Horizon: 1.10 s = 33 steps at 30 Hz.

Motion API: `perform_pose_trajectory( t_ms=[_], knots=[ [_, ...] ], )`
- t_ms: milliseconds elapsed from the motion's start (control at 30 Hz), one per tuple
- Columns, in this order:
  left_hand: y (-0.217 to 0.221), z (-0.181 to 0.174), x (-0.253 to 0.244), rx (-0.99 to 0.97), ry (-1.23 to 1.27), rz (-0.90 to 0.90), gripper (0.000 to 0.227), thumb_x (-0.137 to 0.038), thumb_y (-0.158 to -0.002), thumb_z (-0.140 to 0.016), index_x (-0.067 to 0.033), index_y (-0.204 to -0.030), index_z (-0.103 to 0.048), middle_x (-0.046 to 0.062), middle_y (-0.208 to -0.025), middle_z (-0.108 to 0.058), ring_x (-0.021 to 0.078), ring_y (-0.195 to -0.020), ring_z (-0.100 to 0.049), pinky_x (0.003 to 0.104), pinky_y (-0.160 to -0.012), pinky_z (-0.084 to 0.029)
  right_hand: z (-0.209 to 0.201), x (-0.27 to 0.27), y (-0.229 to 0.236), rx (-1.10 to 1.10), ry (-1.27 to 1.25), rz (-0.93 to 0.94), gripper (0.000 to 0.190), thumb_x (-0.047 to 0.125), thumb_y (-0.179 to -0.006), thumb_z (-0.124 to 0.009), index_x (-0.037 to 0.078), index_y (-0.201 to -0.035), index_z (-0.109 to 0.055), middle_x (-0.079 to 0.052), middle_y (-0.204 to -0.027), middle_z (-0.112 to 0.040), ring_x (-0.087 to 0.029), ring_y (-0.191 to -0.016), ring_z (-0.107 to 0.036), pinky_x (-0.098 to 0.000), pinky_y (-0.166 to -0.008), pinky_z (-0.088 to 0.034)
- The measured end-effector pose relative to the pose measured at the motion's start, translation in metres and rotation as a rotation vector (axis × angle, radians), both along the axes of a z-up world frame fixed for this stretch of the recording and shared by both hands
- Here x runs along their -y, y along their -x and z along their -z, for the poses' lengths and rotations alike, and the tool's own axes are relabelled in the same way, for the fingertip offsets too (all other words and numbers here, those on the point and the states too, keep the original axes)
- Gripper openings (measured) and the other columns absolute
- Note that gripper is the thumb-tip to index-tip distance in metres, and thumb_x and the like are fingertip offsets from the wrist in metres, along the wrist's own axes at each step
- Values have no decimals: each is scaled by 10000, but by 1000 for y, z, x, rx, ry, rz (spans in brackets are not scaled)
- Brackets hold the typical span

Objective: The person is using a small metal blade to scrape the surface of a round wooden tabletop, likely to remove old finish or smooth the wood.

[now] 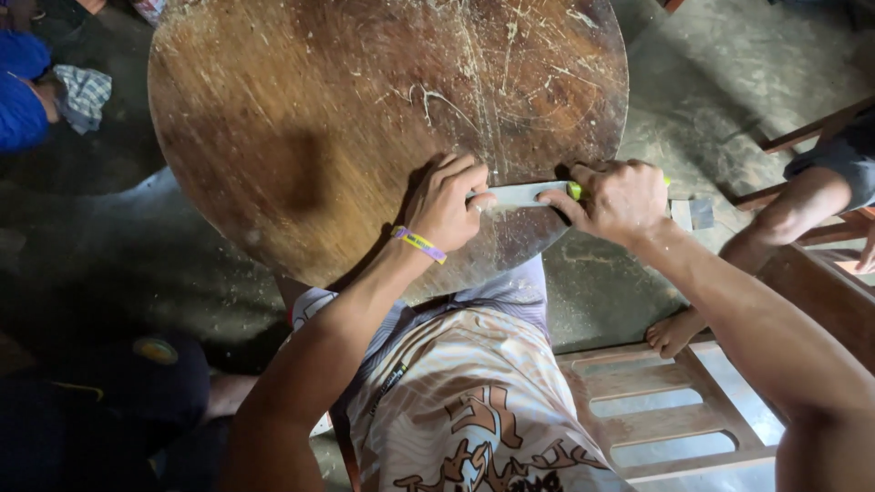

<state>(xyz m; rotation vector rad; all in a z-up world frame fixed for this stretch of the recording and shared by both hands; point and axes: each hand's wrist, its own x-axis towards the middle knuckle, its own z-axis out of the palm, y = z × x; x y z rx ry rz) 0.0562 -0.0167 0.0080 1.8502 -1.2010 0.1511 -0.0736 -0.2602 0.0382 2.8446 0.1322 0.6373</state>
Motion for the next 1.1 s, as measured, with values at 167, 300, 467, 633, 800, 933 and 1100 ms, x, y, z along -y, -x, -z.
perform_pose_trajectory(
  t_ms=[167,300,467,633,800,933,1100],
  knots=[
    [18,6,-9,7,9,-14,322,-231,-885,-737,-139,-766,-453,75,-744,-446,352,-782,-561,452,-802,-485,3,-5,15,-23,-11,-36,533,720,-975,-569,231,-962,-779,-63,-709,-711,-256,-657,-725,-393,-607,-567],
    [34,-1,-17,34,1,-36,337,-255,-877,-744,-142,-759,-449,70,-736,-442,342,-764,-556,446,-799,-483,-1,-12,29,-36,-29,-46,538,693,-975,-571,193,-932,-765,-48,-683,-691,-249,-646,-715,-376,-613,-566],
    [51,-6,-25,10,42,-25,326,-273,-894,-718,-124,-742,-471,80,-713,-448,377,-742,-550,470,-767,-478,4,-18,47,-33,-49,-38,561,723,-946,-563,192,-867,-725,-37,-629,-657,-265,-617,-703,-403,-609,-561],
    [77,-21,-44,1,68,-19,311,-209,-930,-685,-117,-732,-464,82,-708,-435,363,-729,-539,469,-723,-459,-5,-34,70,-125,-94,13,583,747,-928,-516,199,-864,-703,-46,-637,-658,-280,-616,-702,-437,-618,-563],
    [86,5,-42,66,127,-11,289,-193,-960,-643,-160,-731,-470,35,-731,-444,298,-736,-542,404,-698,-456,-7,-51,89,-411,-271,90,386,602,-894,-529,259,-963,-690,-58,-737,-736,-356,-636,-726,-510,-615,-582],
    [85,5,-46,273,112,-28,231,-145,-964,-603,-174,-737,-565,-3,-821,-536,235,-861,-583,366,-741,-447,-2,-60,101,-671,-416,197,347,528,-875,-548,309,-1144,-539,-12,-693,-754,-387,-642,-737,-533,-611,-601],
    [80,-17,-57,184,99,-21,222,-143,-956,-647,-160,-747,-572,-1,-852,-576,247,-878,-612,367,-758,-458,-31,-90,101,-598,-535,175,269,517,-957,-499,357,-1156,-586,-100,-673,-700,-455,-651,-712,-592,-583,-579]
  ],
)
